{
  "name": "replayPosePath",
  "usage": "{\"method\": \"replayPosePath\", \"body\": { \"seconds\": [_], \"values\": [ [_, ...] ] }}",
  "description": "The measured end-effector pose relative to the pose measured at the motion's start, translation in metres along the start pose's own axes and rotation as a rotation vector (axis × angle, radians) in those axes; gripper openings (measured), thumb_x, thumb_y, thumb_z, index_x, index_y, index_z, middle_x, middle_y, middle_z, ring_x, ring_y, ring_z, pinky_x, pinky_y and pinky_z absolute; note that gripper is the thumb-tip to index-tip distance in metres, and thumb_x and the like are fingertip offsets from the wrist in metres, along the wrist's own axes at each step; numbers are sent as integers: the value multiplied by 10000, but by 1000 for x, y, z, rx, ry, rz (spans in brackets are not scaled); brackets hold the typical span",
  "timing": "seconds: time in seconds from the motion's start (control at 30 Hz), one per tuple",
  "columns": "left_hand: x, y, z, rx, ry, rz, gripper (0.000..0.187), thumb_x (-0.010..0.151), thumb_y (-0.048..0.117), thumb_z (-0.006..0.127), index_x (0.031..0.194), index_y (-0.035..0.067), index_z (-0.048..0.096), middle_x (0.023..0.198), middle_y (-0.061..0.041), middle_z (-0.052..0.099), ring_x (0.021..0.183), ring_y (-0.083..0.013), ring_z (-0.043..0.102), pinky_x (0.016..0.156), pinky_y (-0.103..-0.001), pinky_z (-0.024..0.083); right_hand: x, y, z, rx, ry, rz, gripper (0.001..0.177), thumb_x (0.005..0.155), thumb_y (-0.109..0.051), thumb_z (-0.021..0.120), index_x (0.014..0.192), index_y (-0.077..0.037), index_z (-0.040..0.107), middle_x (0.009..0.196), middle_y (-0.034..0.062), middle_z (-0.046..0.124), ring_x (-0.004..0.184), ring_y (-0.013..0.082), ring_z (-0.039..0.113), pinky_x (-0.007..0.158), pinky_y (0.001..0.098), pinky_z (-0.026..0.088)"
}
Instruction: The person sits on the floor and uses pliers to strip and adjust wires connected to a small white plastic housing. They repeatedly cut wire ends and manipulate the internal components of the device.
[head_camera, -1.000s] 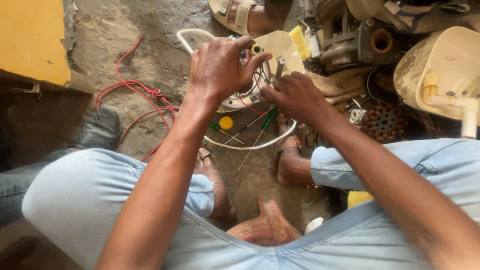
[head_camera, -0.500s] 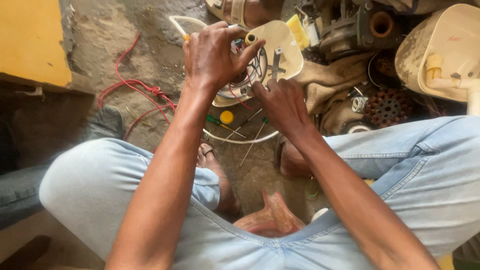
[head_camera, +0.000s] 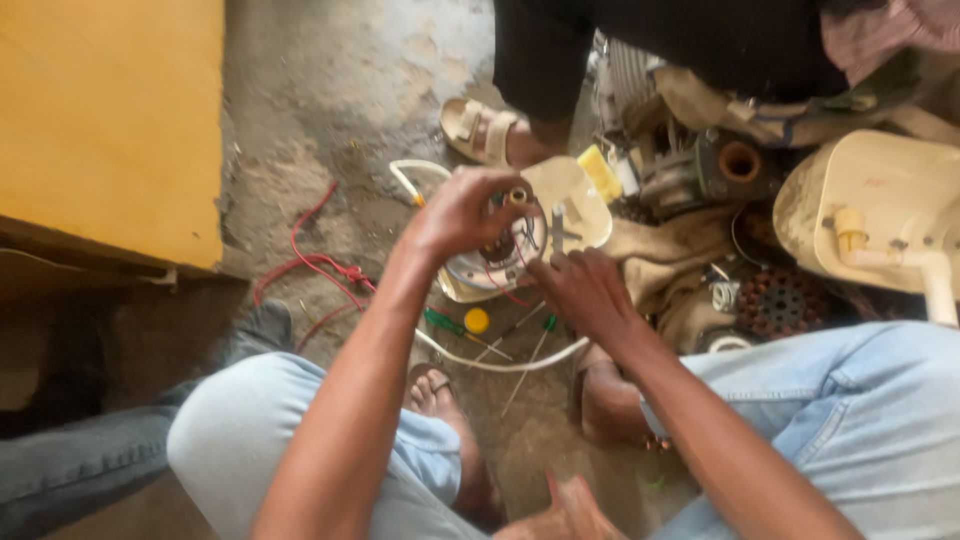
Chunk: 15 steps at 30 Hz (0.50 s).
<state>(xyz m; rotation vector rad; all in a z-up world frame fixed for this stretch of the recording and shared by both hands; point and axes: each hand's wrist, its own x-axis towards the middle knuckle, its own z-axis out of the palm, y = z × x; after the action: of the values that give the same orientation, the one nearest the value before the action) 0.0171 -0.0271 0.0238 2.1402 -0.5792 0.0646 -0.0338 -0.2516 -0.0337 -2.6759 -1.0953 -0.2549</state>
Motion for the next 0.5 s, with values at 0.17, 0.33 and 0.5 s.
{"method": "replayPosePath", "body": {
  "seconds": [0.17,0.33,0.5],
  "values": [
    [-12,15,-2,44,84,-30,256,878,260,797,1066,89,771,964,-154,766,870,-332,749,739,-425,578,1,-7,-2,38,62,37,117,918,-243,737,965,-151,682,722,131,676,656,337,681,562,467,511],
    [-14,22,0,29,60,-285,268,868,301,779,1086,146,768,892,-132,763,796,-283,783,723,-405,584,-7,-24,3,69,83,157,194,896,-164,684,1088,-149,707,723,137,689,618,332,683,520,479,491],
    [-6,32,3,130,150,-97,234,880,289,814,1033,113,797,932,-147,765,861,-330,736,748,-425,567,-15,-59,18,32,108,548,147,980,-250,654,1081,-165,717,637,140,679,573,338,681,538,510,489]
  ]
}}
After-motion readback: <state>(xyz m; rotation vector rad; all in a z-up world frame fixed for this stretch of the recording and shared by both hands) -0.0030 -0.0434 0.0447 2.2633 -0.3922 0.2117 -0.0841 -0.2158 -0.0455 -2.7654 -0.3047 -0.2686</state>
